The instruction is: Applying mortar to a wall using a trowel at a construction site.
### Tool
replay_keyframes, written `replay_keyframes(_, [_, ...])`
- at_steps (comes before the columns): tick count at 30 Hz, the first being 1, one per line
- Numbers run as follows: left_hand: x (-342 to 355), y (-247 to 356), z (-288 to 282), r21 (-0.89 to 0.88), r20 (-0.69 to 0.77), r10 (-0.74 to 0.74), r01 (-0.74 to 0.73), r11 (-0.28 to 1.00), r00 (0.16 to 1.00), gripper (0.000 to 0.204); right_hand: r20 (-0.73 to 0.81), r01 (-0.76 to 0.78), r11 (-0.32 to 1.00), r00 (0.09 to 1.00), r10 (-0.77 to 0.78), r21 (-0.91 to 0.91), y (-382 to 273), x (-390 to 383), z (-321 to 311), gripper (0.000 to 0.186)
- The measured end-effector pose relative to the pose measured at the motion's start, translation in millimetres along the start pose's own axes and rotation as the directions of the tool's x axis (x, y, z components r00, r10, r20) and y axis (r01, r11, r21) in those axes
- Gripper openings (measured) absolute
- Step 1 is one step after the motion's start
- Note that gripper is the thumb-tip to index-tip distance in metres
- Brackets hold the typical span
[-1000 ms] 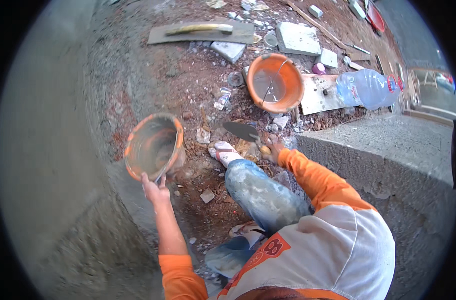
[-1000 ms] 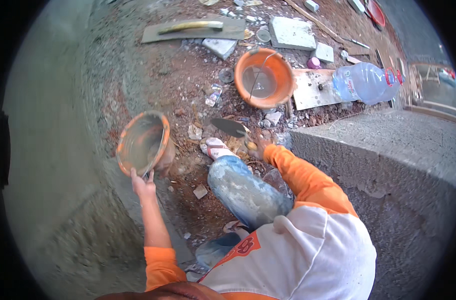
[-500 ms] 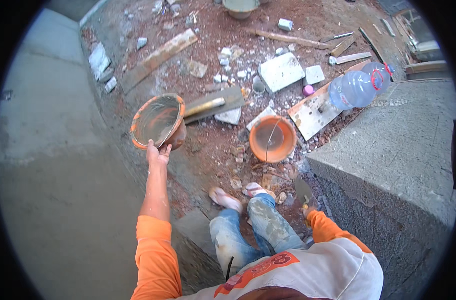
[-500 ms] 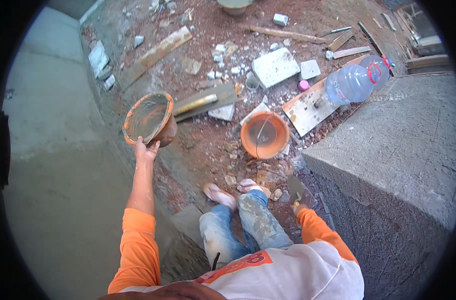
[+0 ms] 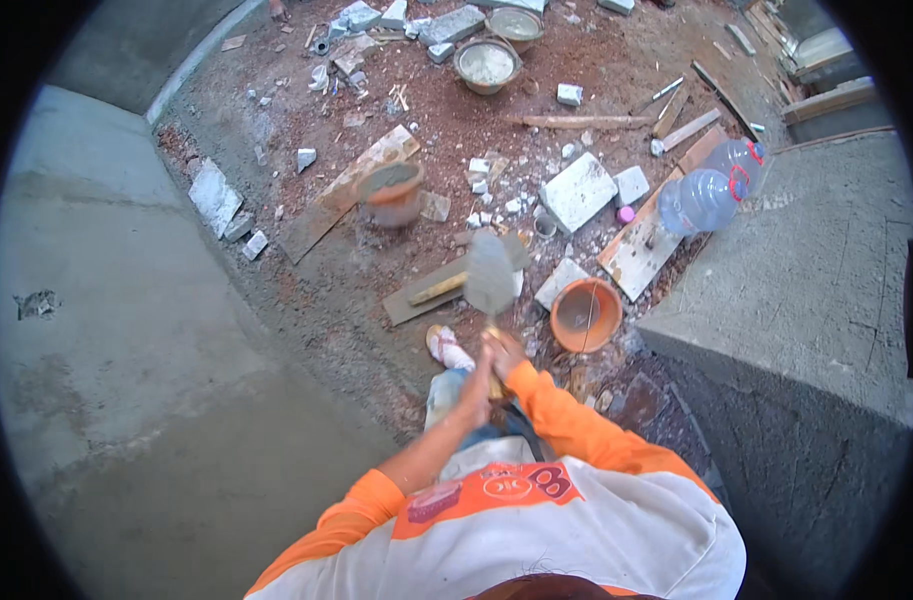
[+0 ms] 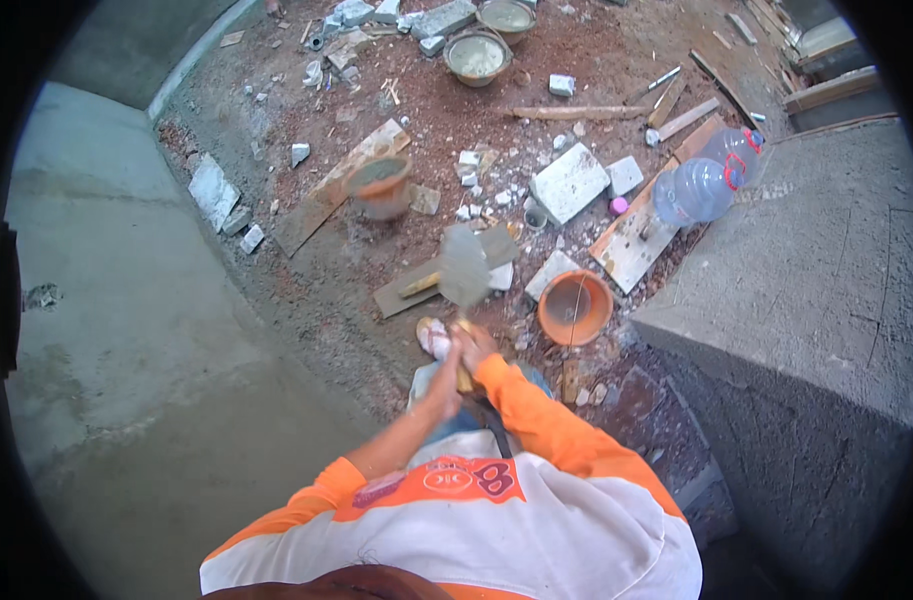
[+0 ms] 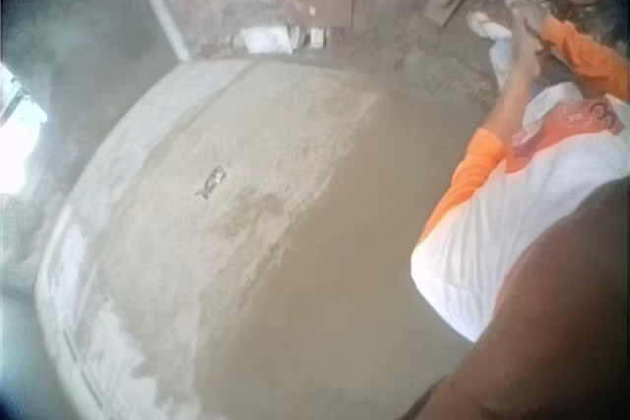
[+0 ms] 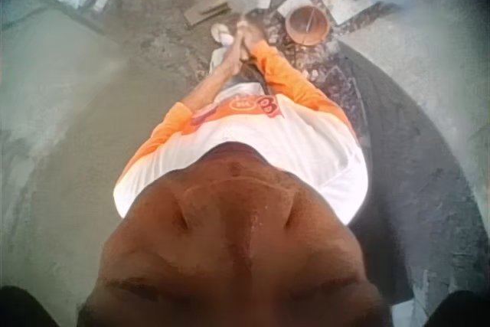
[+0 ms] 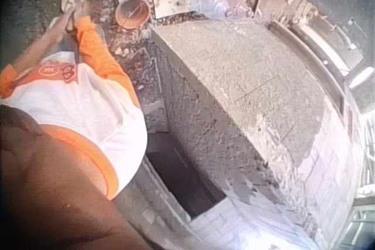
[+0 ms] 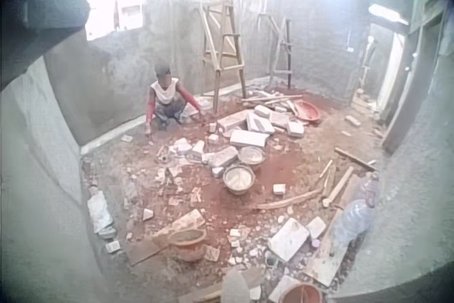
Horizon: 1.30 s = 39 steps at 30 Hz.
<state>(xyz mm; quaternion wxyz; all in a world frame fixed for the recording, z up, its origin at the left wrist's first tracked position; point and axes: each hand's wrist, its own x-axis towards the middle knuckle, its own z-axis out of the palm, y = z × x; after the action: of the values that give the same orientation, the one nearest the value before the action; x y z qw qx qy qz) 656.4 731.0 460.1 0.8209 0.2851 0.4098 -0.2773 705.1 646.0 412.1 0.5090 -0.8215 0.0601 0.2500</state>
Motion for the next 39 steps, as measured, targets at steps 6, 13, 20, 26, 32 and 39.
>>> replay_keyframes(6, [-37.8, 105.6, -34.8, 0.29, -0.1, 0.12, -0.087, 0.953, 0.988, 0.053, 0.265, -0.017, 0.979, 0.962, 0.071, -0.202, 27.6, 15.3, -8.6, 0.053])
replay_keyframes(13, [-63.0, 150.3, -23.8, 0.241, -0.103, 0.133, -0.105, 0.965, 0.986, 0.065, 0.347, -0.687, 0.726, 0.676, 0.65, -0.022, 109.6, -145.5, -112.9, 0.049])
replay_keyframes(20, [-65.2, 149.1, 7.8, 0.499, -0.047, 0.259, -0.202, 0.842, 0.965, 0.065, 0.658, -0.877, 0.262, 0.477, 0.583, 0.404, 20.3, -239.6, -199.9, 0.035])
replay_keyframes(26, [-77.3, 141.5, 58.2, 0.757, 0.066, 0.284, -0.234, 0.61, 0.956, 0.061, 0.776, -0.79, 0.568, 0.502, 0.383, 0.231, -13.1, -221.0, -233.5, 0.035])
replay_keyframes(32, [-107.4, 118.5, 101.8, 0.833, 0.26, 0.125, -0.288, 0.473, 0.958, 0.058, 0.041, -0.059, -0.081, 0.977, -0.209, 0.995, -55.1, -174.4, -179.1, 0.053])
replay_keyframes(39, [-129.7, 101.6, 121.2, 0.858, 0.467, 0.159, -0.489, 0.157, 0.87, 0.058, 0.497, -0.561, 0.342, 0.827, 0.263, 0.754, -25.1, -210.3, -165.2, 0.028])
